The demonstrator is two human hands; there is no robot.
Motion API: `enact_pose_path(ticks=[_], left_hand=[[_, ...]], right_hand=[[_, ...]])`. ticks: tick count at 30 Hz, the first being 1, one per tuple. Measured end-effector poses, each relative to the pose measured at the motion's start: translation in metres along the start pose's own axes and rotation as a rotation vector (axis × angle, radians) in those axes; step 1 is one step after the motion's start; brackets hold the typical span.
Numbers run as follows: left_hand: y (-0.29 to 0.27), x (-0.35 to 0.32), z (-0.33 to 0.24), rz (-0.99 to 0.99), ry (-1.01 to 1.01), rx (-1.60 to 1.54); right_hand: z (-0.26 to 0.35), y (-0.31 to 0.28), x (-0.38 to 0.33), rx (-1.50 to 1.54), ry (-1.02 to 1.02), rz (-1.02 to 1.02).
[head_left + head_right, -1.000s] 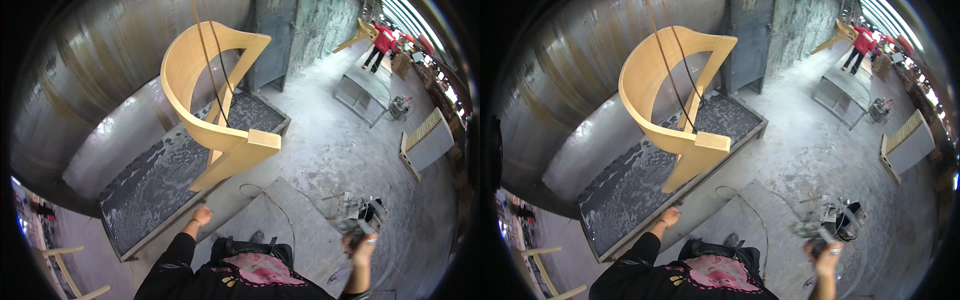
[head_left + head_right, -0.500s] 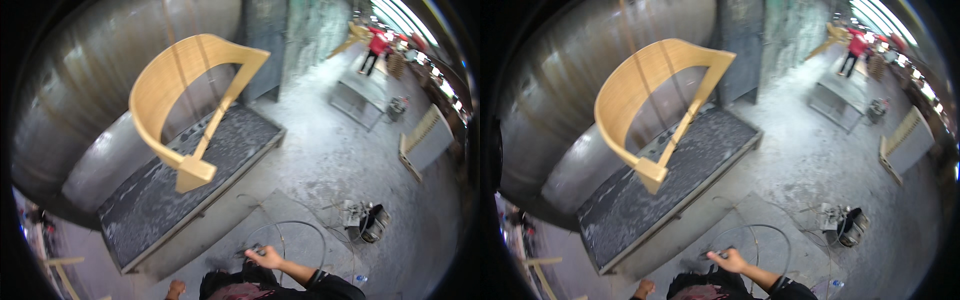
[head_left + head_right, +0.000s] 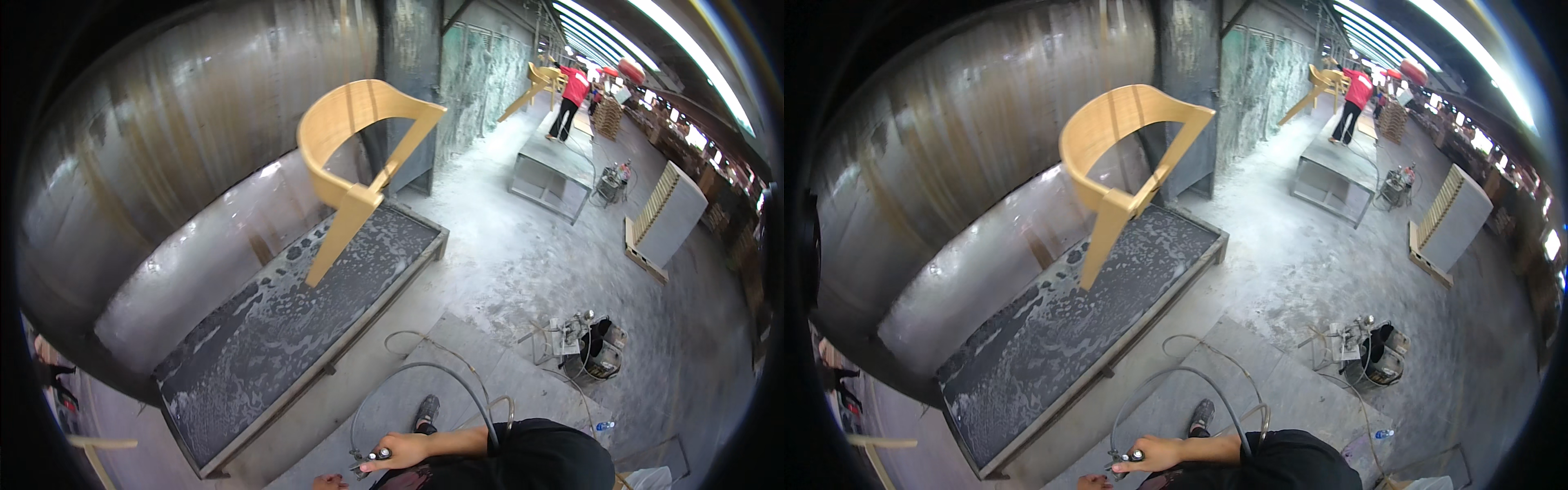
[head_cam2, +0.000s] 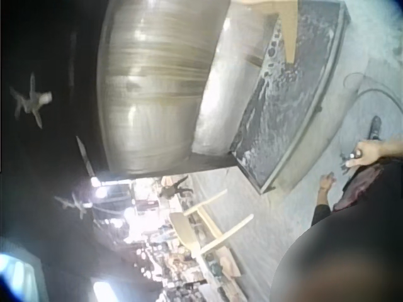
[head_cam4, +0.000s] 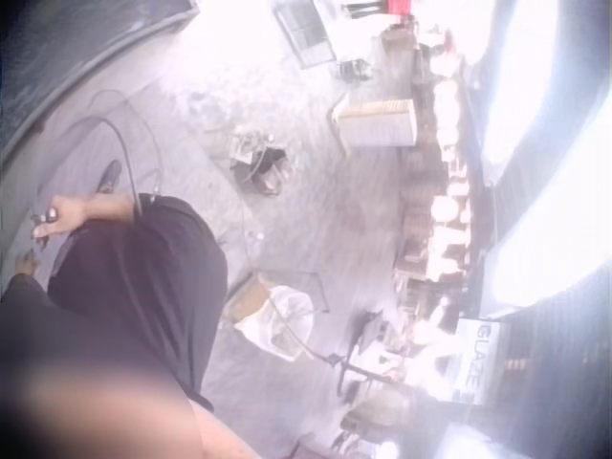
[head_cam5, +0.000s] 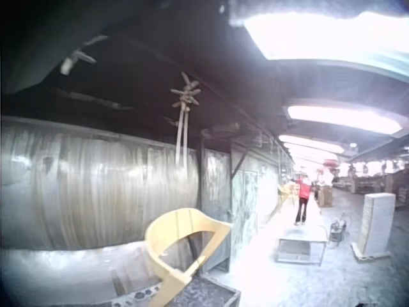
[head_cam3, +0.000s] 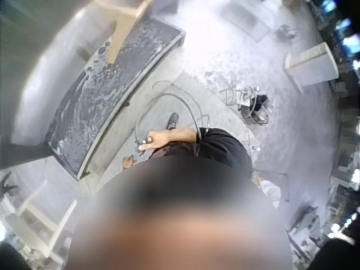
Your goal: The person uses a spray gun to apply finish to a light-colored wooden chair suspended by a wire in a spray booth. They rotate the chair by hand to coat all sides, then repeat the process on a second chair.
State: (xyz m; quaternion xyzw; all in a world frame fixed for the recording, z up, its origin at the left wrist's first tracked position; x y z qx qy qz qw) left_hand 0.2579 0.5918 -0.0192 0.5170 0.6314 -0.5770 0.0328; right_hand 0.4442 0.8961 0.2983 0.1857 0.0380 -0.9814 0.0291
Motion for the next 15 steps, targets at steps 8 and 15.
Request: enact_pose_path(ticks=[8,15], left_hand=[[0.089,-0.144,0.079,-0.290,-0.429,-1.341],[0.115,-0.238,0.088,-0.520,-0.723,-1.502]], right_hand=[[0.006,0.132,0.027,-0.077,-0.005,0.142],[0.014,0.190,0.063,-0.185,0.057,0.384]])
Point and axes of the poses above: each hand's wrist, its own x-axis towards the middle knuckle, its own y-axis out of the palm, z = x × y, the point moved 2 cm from there along x, towards the middle knuckle, and after that the axes turned 13 degrees about x, right-handed, at the moved point
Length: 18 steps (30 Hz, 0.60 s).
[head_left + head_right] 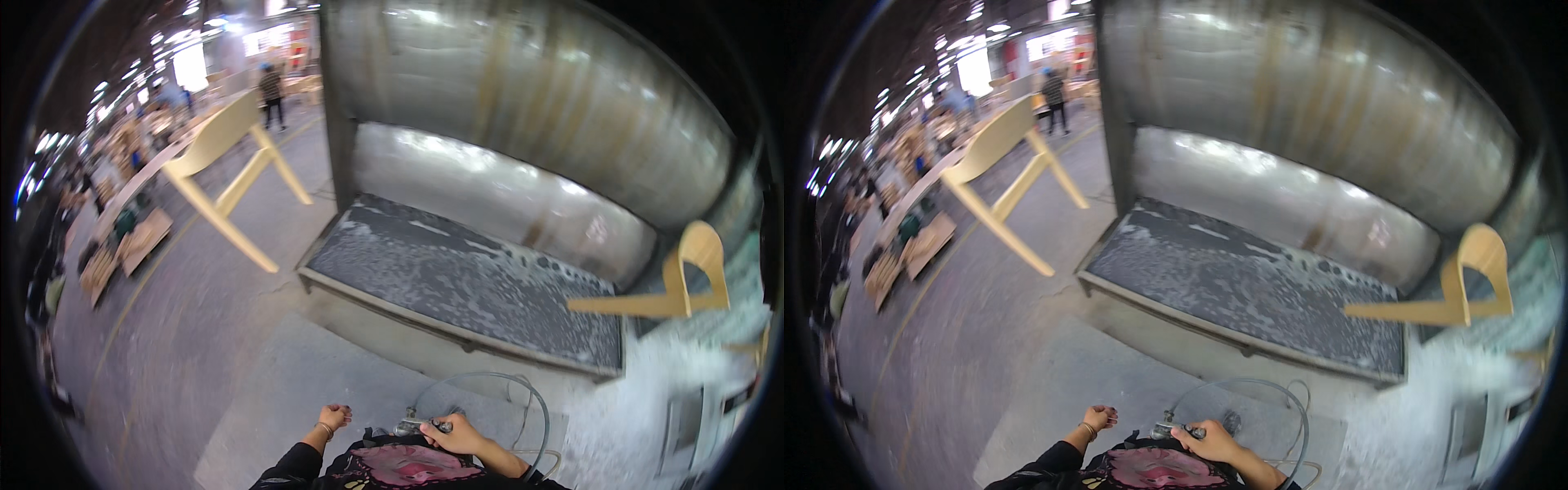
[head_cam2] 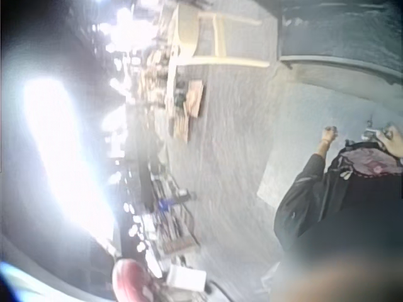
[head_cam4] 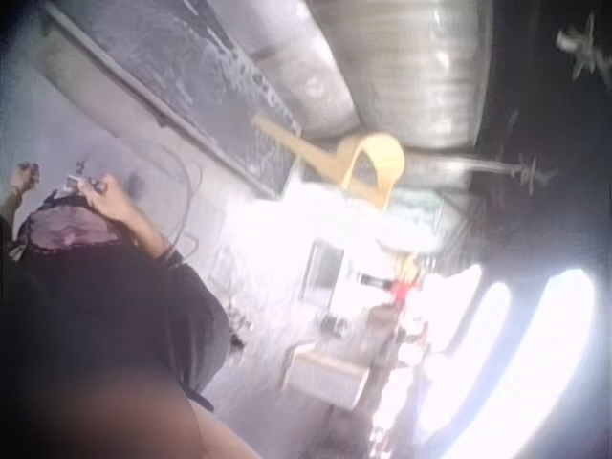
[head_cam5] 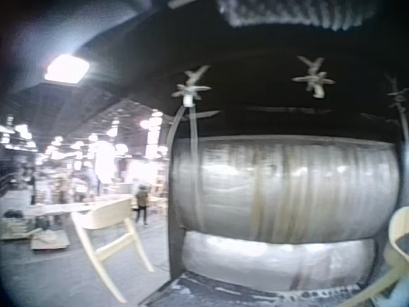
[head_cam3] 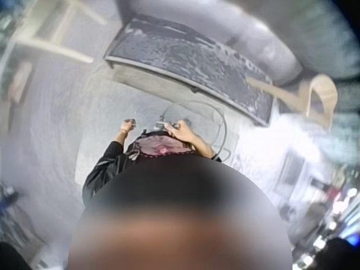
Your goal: The person uses a spray gun to apply finish to a light-colored wooden chair suspended by a wire in a spray booth. They rotate the chair by hand to coat all sides, then repeat the process on a second chair.
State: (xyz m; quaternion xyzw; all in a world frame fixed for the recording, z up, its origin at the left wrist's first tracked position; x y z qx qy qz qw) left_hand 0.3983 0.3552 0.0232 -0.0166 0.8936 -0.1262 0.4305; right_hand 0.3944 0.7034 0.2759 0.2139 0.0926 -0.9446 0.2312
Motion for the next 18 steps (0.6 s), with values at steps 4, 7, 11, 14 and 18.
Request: enact_pose_path(ticks=[4,7,11,14,18], left_hand=[[-0.019,-0.022,0.010,-0.051,-0.062,-0.365],[-0.015,-0.029,0.020,0.038,-0.054,-0.798],[-0.009,-0.028,0.028,-0.022,-0.115,-0.981],[-0.014,-0.021,0.020,-0.025,-0.174,-0.933],[-0.032,-0.005,-0.012,-0.111,-0.158,-0.751]], right_hand=[[0.021,0.015,0.036,-0.044,0.008,0.163],[0.034,0.018,0.063,-0.099,0.012,0.307],[0.048,0.023,0.108,-0.086,0.029,0.412],[0.062,0.019,0.148,-0.101,0.040,0.459],[0.096,0.009,0.197,-0.184,0.008,0.501]])
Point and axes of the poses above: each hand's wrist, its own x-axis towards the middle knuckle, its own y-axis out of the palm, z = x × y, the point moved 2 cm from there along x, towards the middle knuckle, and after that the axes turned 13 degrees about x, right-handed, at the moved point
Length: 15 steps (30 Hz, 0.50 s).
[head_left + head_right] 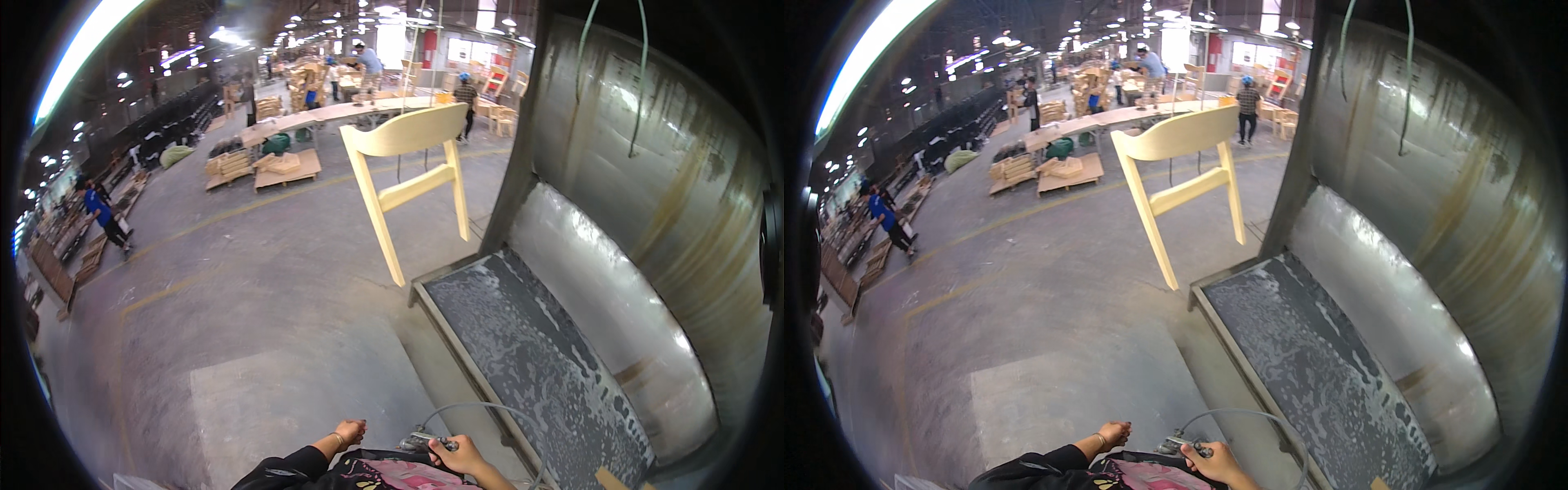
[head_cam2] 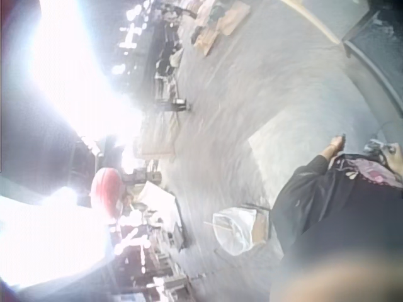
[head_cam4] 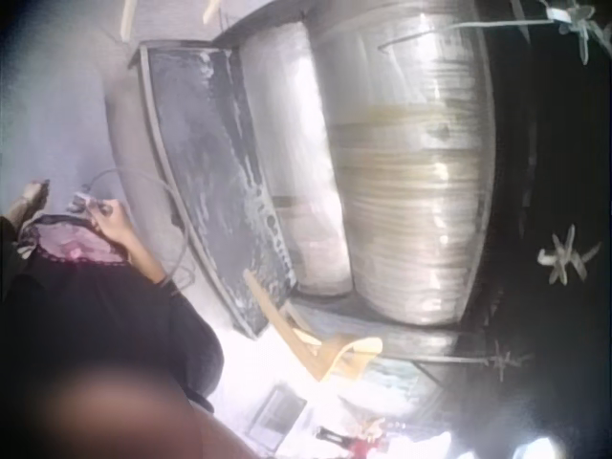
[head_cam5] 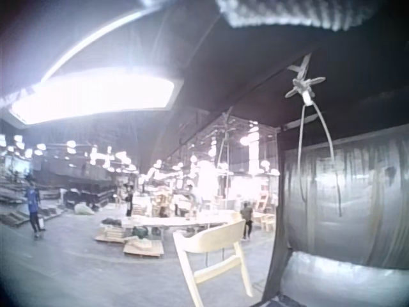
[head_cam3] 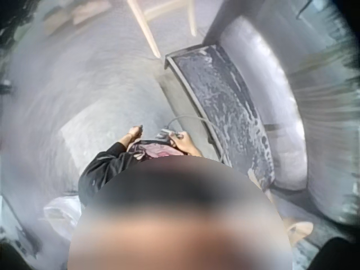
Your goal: The person uses a spray gun to apply finish to a light-colored wooden chair suspended by a wire in a spray booth. They rotate the chair by hand to coat all sides, then repeat the process on a second chair.
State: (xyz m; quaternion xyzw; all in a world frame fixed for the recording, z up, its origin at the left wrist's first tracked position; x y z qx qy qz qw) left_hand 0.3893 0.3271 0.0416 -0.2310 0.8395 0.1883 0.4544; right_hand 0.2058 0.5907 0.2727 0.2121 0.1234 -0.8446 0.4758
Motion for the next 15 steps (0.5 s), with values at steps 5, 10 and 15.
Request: enact_pose_path(ticks=[5,10,15], left_hand=[[0.024,0.028,-0.056,-0.142,0.004,0.142],[0.035,0.048,-0.082,-0.400,0.257,0.694],[-0.030,0.051,-0.062,-0.592,0.134,0.894]], right_hand=[[0.045,-0.046,0.034,-0.022,-0.025,0.112],[0.029,-0.087,0.066,0.119,-0.047,0.059],[-0.024,-0.114,0.114,0.084,-0.089,0.005]])
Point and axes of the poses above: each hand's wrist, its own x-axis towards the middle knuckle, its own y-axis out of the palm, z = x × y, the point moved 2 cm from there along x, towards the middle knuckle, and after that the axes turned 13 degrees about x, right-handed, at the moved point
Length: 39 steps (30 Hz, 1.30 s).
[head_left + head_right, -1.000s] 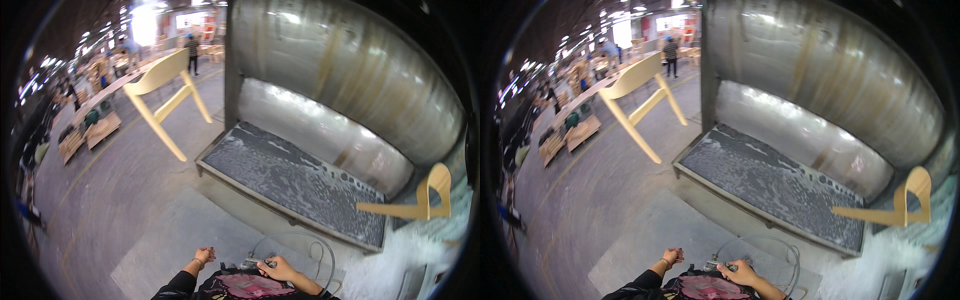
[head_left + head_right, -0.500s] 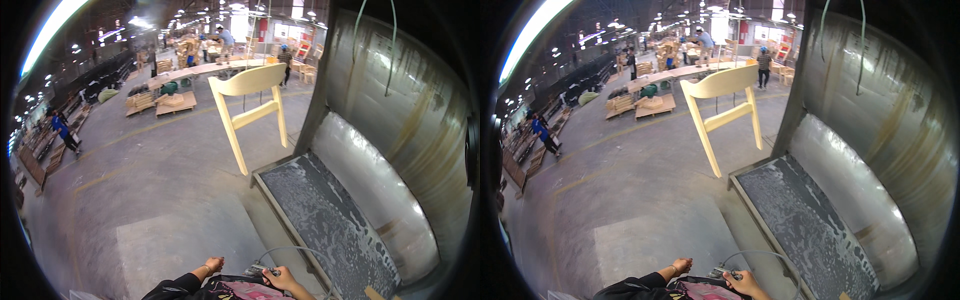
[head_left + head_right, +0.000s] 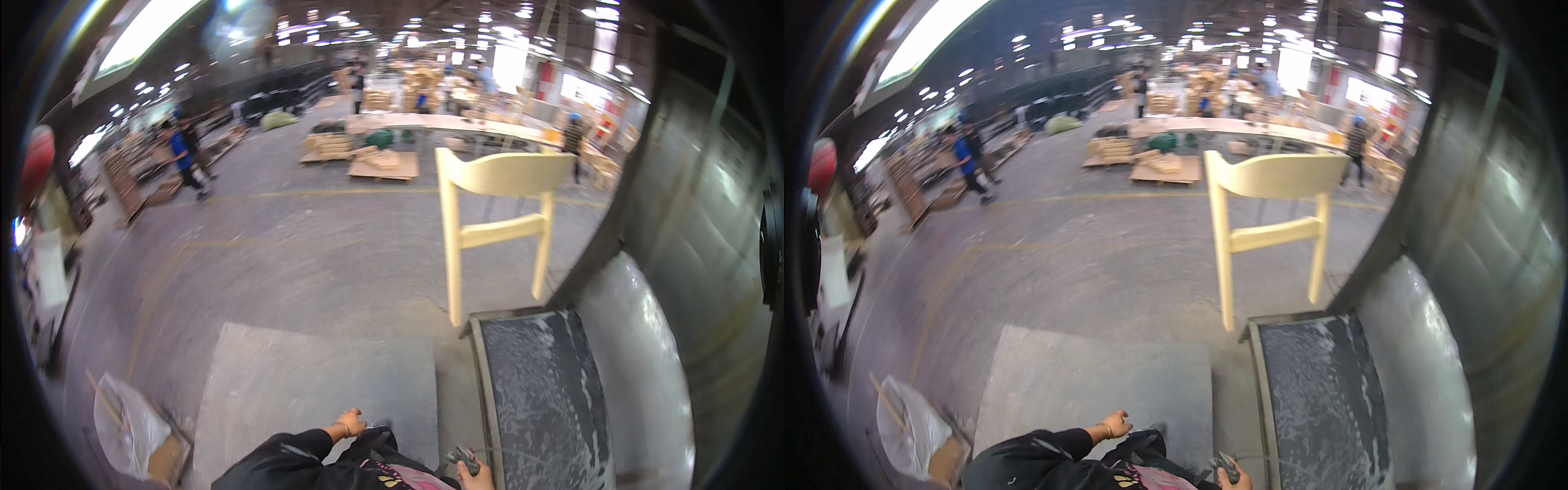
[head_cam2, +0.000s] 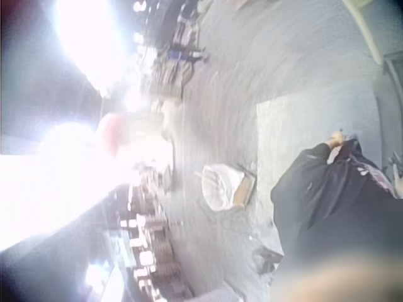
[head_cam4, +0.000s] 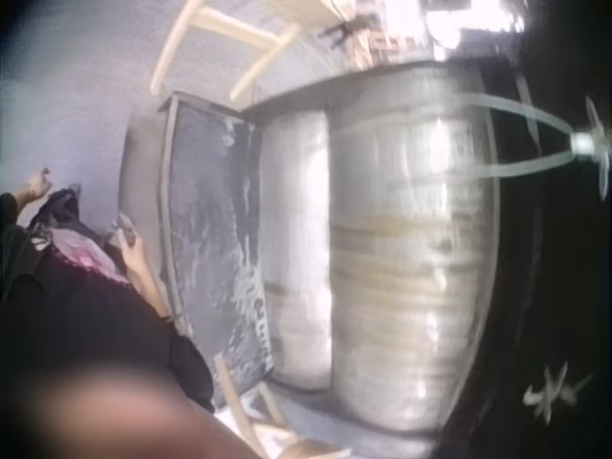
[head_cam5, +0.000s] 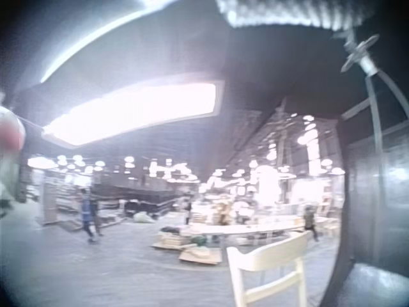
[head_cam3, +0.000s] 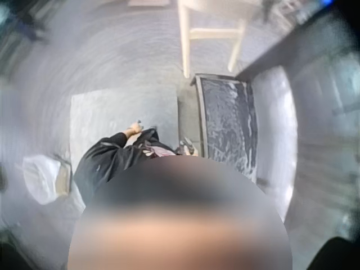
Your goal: The person uses a spray gun to apply finish to a light-colored wooden chair suspended by a wire in a spray booth. They rotate the chair by hand to coat all sides, then repeat the process on a second chair.
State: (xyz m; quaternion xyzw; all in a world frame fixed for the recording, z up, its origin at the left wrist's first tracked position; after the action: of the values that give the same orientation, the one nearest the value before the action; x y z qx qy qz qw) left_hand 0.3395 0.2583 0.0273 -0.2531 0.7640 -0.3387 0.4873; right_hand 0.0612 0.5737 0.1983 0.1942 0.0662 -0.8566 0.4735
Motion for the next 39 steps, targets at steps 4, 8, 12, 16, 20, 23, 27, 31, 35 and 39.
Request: enact_pose_path(ticks=[4,8,12,16,20,23,27,31,35,39], left_hand=[[-0.014,0.024,0.056,0.184,-0.332,0.166],[-0.046,0.075,0.071,0.224,-0.471,0.196],[-0.100,0.165,0.026,0.273,-0.456,0.017],[-0.160,0.266,-0.089,0.112,-0.182,-0.019],[-0.228,0.342,-0.209,-0.059,0.049,-0.220],[-0.289,0.376,-0.287,-0.243,0.156,-0.381],[-0.342,0.392,-0.376,-0.348,0.242,-0.512],[-0.348,0.421,-0.422,-0.337,0.064,-0.590],[-0.340,0.467,-0.424,-0.401,-0.032,-0.654],[-0.339,0.500,-0.416,-0.337,0.113,-0.617]], right_hand=[[0.003,-0.013,0.026,-0.108,0.066,0.031],[0.049,-0.005,0.065,-0.232,0.101,-0.014],[0.100,0.009,0.130,-0.423,0.076,-0.050],[0.136,0.027,0.210,-0.434,0.060,-0.078],[0.164,0.034,0.271,-0.432,0.050,-0.126],[0.175,0.038,0.303,-0.411,0.052,-0.182],[0.179,0.038,0.321,-0.368,0.080,-0.287],[0.173,0.036,0.323,-0.334,0.115,-0.383],[0.158,0.036,0.321,-0.312,0.134,-0.462],[0.137,0.033,0.312,-0.286,0.154,-0.542]])
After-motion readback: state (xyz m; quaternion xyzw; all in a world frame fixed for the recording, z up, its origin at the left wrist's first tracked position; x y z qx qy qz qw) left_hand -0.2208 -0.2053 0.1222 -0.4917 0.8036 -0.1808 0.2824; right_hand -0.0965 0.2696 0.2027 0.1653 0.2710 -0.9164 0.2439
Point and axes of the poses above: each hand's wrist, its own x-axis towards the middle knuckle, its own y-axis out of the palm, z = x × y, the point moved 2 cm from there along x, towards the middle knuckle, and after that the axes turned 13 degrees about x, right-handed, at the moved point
